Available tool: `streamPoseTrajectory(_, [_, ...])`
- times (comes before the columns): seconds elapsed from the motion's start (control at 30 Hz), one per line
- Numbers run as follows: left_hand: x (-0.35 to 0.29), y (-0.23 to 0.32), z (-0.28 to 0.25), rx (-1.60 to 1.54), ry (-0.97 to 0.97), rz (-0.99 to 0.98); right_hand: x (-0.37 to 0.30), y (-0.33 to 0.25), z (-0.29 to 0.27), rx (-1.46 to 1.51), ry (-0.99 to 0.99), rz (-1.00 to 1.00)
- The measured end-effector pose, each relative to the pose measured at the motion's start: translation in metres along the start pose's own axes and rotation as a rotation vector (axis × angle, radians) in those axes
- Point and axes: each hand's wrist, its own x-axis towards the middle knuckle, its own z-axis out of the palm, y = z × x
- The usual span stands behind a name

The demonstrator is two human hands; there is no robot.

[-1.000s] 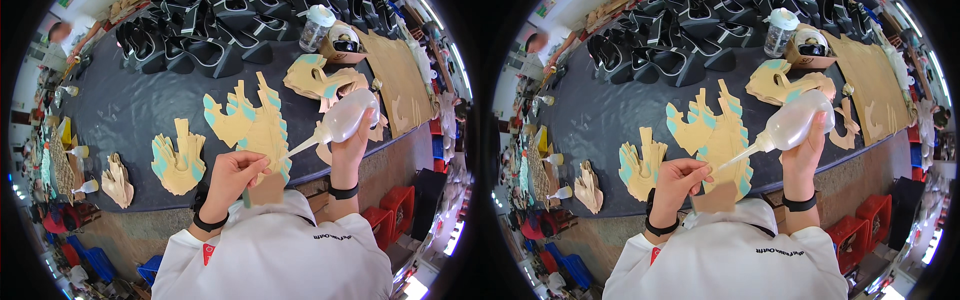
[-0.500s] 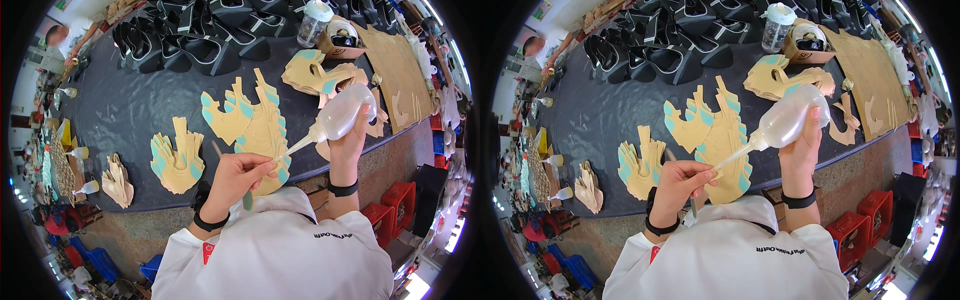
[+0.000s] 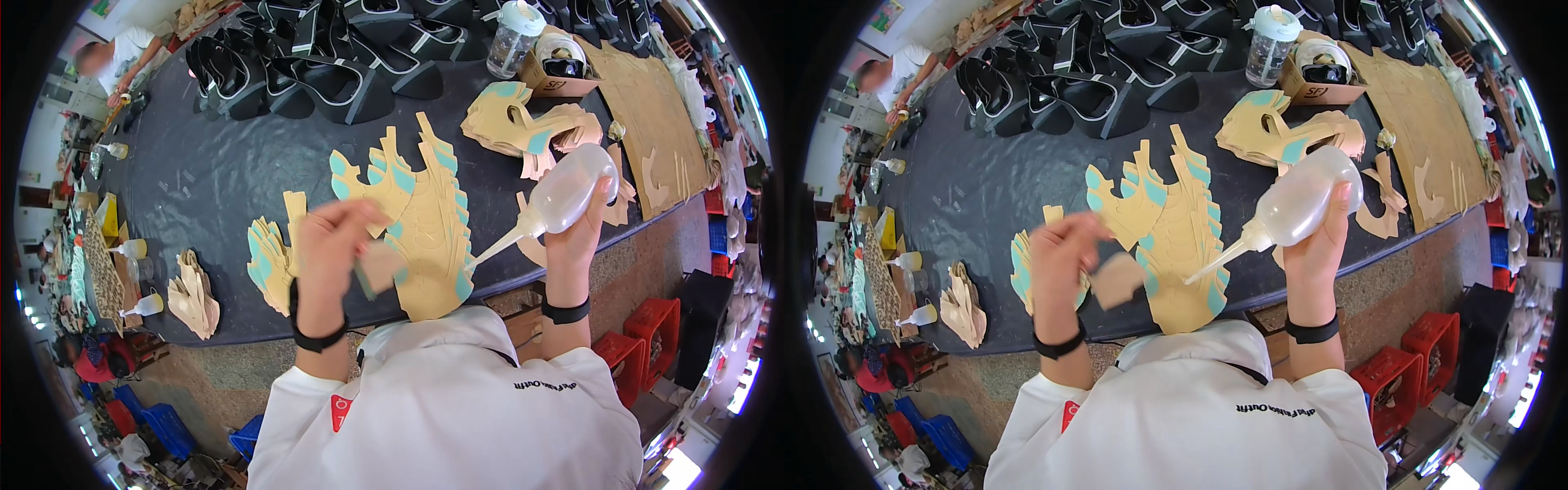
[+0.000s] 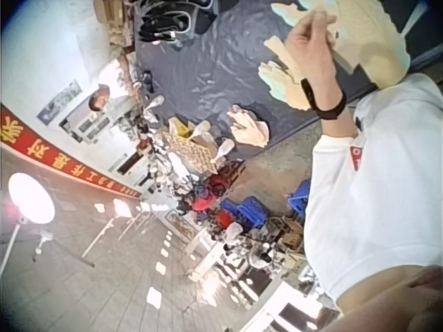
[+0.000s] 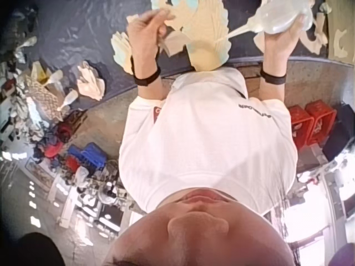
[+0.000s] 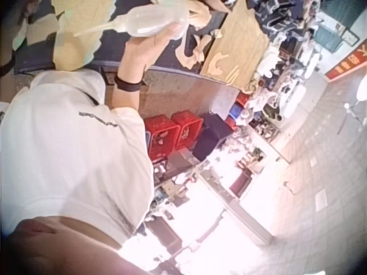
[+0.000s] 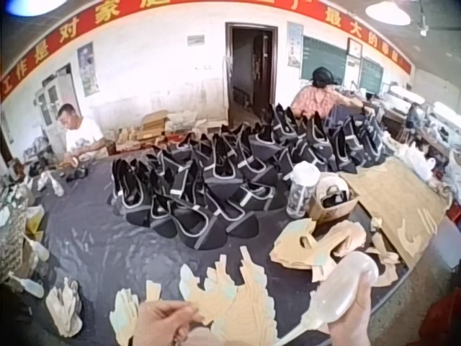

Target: The recorder uses a squeeze bottle to apply adhesive to various leather or fabric shoe components laid out on a table.

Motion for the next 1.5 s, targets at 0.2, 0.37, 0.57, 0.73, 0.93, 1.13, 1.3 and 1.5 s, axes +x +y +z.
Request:
streamPoseTrajectory(0.2, [0.058, -0.003, -0.013, -0.03, 0.155, 0.138, 0.002, -0.004, -0.022, -0.013, 0.019, 0.001])
streamPoseTrajectory(0.37, [0.098, -0.085, 0.019, 0.058, -0.003, -0.01, -0.001, -0.003, -0.029, 0.023, 0.124, 0.023])
streamPoseTrajectory(0.57, [0.143, -0.149, 0.057, 0.103, 0.136, 0.084, -0.004, -0.01, -0.043, 0.035, 0.135, -0.003])
streamPoseTrajectory(0.73, [0.156, -0.161, 0.067, 0.11, 0.266, 0.19, -0.008, -0.015, -0.042, 0.008, 0.238, -0.037])
streamPoseTrajectory(0.93, [0.133, -0.119, 0.041, -0.003, 0.294, 0.129, -0.007, -0.014, -0.045, 0.003, 0.256, -0.038])
streamPoseTrajectory(1.13, [0.129, -0.046, -0.054, 0.038, 0.37, 0.179, -0.006, -0.009, -0.039, 0.004, 0.195, 0.012])
streamPoseTrajectory(1.3, [0.126, -0.039, -0.066, 0.086, 0.358, 0.162, -0.007, -0.004, -0.033, 0.044, 0.146, 0.067])
streamPoseTrajectory(1.5, [0.113, -0.111, -0.01, 0.125, 0.143, -0.005, -0.009, -0.004, -0.033, 0.007, 0.176, 0.056])
